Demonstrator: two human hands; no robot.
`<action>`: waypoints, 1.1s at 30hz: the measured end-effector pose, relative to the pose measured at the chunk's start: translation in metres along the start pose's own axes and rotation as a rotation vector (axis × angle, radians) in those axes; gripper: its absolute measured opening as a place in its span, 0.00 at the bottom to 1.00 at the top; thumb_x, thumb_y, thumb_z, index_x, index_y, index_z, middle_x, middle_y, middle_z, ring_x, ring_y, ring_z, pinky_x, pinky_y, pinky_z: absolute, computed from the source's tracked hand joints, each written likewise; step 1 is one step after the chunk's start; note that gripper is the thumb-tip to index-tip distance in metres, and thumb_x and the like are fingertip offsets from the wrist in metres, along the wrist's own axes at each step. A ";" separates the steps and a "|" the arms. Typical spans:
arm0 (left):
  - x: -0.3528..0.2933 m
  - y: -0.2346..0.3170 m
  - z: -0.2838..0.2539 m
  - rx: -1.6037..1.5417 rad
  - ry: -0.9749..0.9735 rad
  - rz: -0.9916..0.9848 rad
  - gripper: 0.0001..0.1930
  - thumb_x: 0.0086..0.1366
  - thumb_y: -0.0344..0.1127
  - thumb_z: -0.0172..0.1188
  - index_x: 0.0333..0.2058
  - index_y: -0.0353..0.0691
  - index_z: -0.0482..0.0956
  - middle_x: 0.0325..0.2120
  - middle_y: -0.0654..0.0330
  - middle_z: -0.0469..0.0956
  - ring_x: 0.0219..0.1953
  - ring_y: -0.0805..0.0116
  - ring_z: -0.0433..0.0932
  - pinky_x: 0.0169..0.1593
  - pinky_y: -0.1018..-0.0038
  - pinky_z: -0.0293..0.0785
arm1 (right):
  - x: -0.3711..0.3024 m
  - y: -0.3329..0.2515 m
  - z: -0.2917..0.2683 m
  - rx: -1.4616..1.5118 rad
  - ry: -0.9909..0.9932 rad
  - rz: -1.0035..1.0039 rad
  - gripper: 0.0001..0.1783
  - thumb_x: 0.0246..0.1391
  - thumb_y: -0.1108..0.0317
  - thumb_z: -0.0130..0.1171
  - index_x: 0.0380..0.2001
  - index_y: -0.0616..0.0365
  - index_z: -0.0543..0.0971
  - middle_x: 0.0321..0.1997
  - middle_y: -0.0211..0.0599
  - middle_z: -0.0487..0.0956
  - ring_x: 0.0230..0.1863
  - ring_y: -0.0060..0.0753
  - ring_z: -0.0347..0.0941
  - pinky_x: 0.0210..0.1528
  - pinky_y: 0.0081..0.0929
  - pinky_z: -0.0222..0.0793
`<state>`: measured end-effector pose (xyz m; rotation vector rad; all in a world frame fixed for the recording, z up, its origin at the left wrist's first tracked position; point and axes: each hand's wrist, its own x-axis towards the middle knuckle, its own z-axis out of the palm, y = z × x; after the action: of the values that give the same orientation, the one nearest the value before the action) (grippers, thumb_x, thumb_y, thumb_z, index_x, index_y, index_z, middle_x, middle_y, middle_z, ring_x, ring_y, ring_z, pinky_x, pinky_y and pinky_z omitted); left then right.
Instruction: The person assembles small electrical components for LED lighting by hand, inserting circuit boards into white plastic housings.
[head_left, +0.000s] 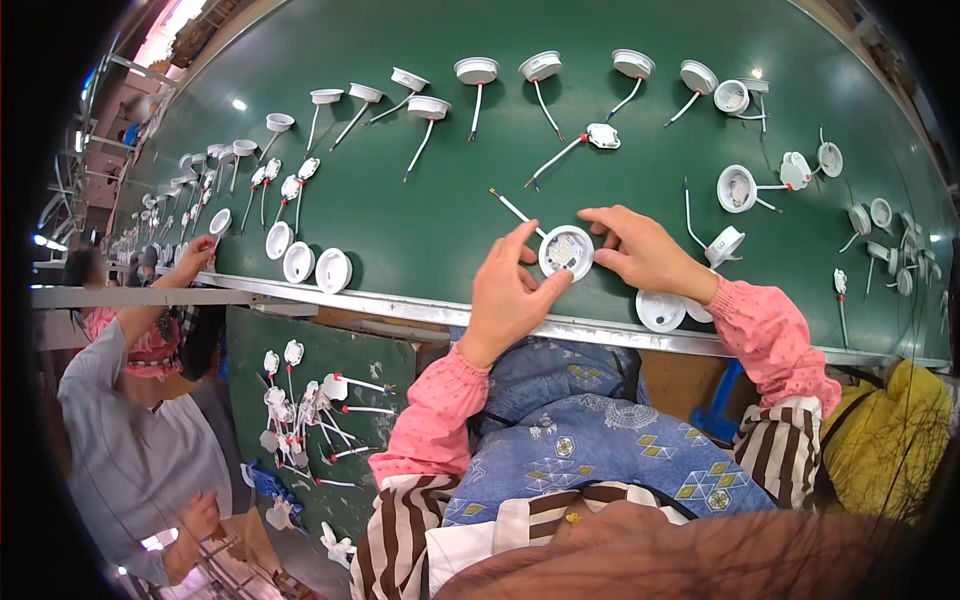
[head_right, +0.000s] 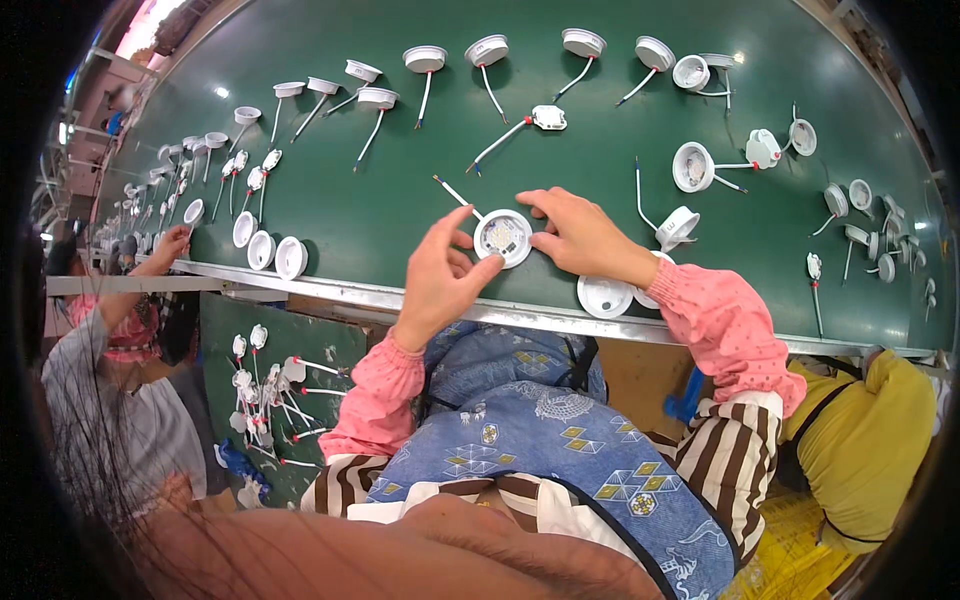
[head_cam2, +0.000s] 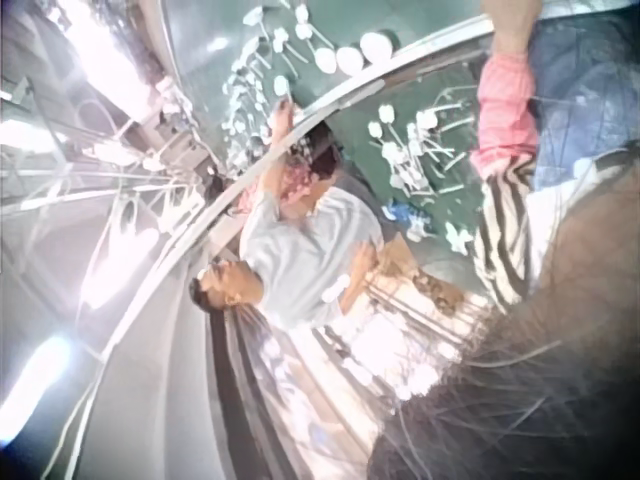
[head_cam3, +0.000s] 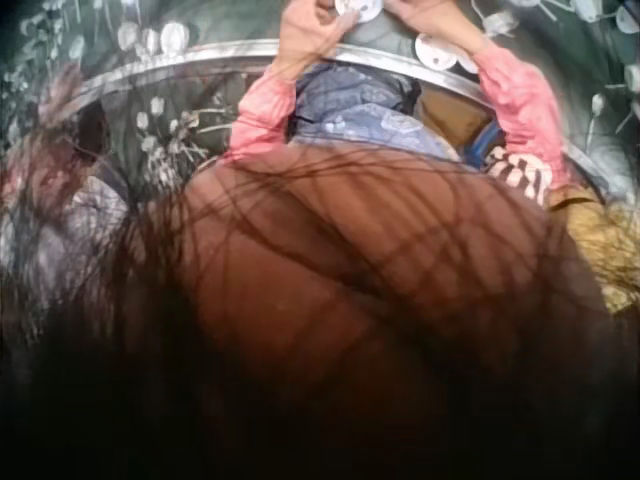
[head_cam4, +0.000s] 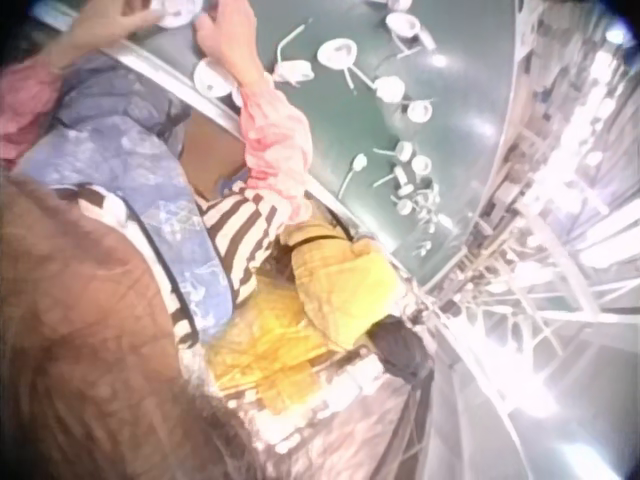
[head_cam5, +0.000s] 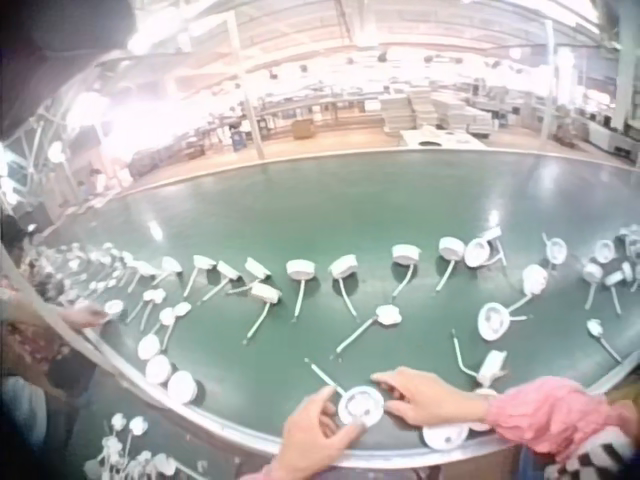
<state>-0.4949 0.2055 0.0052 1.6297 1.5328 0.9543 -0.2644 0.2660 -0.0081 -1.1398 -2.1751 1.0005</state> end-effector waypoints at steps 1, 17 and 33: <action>-0.005 -0.004 0.008 0.000 0.015 -0.007 0.26 0.58 0.30 0.69 0.56 0.36 0.75 0.31 0.61 0.79 0.28 0.76 0.78 0.34 0.78 0.76 | 0.005 -0.002 0.007 0.002 -0.036 0.009 0.29 0.51 0.75 0.63 0.58 0.58 0.74 0.45 0.41 0.78 0.37 0.34 0.76 0.41 0.30 0.74; -0.039 0.011 -0.008 -0.565 0.302 0.054 0.15 0.67 0.22 0.60 0.51 0.29 0.74 0.44 0.55 0.80 0.44 0.73 0.81 0.46 0.77 0.79 | 0.013 -0.085 0.056 0.478 0.171 -0.012 0.12 0.54 0.77 0.60 0.42 0.64 0.77 0.35 0.42 0.81 0.33 0.32 0.78 0.38 0.30 0.73; -0.070 -0.006 -0.066 -0.982 0.055 -0.035 0.21 0.75 0.41 0.55 0.57 0.30 0.70 0.44 0.54 0.78 0.37 0.70 0.80 0.36 0.79 0.74 | -0.002 -0.089 0.066 0.607 -0.028 -0.110 0.09 0.58 0.77 0.60 0.42 0.62 0.77 0.39 0.29 0.77 0.40 0.19 0.73 0.43 0.20 0.70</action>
<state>-0.5574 0.1360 0.0285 0.8612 0.8536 1.4265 -0.3518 0.2052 0.0208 -0.7121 -1.7351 1.4896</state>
